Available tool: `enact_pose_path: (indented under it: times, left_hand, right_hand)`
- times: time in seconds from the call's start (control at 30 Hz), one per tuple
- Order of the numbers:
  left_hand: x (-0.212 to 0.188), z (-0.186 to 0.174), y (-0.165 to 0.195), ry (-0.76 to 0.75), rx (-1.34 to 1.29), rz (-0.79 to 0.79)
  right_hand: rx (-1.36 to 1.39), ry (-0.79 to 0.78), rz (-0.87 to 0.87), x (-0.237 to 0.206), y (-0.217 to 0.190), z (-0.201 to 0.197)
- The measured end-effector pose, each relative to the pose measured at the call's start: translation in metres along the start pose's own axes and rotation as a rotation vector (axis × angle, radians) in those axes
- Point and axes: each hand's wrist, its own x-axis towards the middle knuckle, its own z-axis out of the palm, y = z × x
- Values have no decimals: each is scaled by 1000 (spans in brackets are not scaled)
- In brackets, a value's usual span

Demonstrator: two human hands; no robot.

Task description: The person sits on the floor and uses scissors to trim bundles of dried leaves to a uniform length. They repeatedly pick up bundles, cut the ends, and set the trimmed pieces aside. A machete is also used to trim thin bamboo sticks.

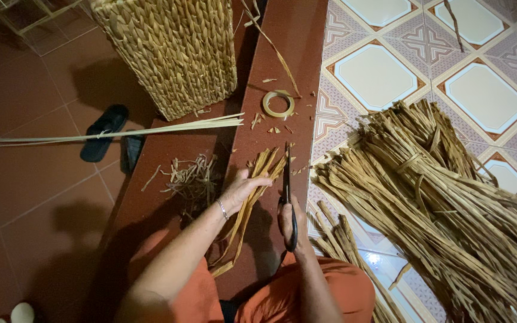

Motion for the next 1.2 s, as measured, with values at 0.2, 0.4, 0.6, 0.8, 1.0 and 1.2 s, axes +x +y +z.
enact_pose_path:
  times: [0.2,0.4,0.6,0.8,1.0,1.2]
  left_hand:
    - [-1,3,1,-50,-56,-14]
    - [-5,4,10,-52,-84,-120]
    - [-1,0,2,-82,-11,6]
    - [7,-1,-11,-70,-83,137]
    - [4,14,-9,-50,297,-18]
    - [-13,33,-49,-122,685,321]
  right_hand:
    - [-50,32,43,-4,7,3]
    - [43,115,25,-5,13,7]
    - [135,22,-25,-4,14,6]
    - [329,-128,74,-9,15,16]
    - [241,44,33,-10,16,13]
    - [429,329,182,0,6,-2]
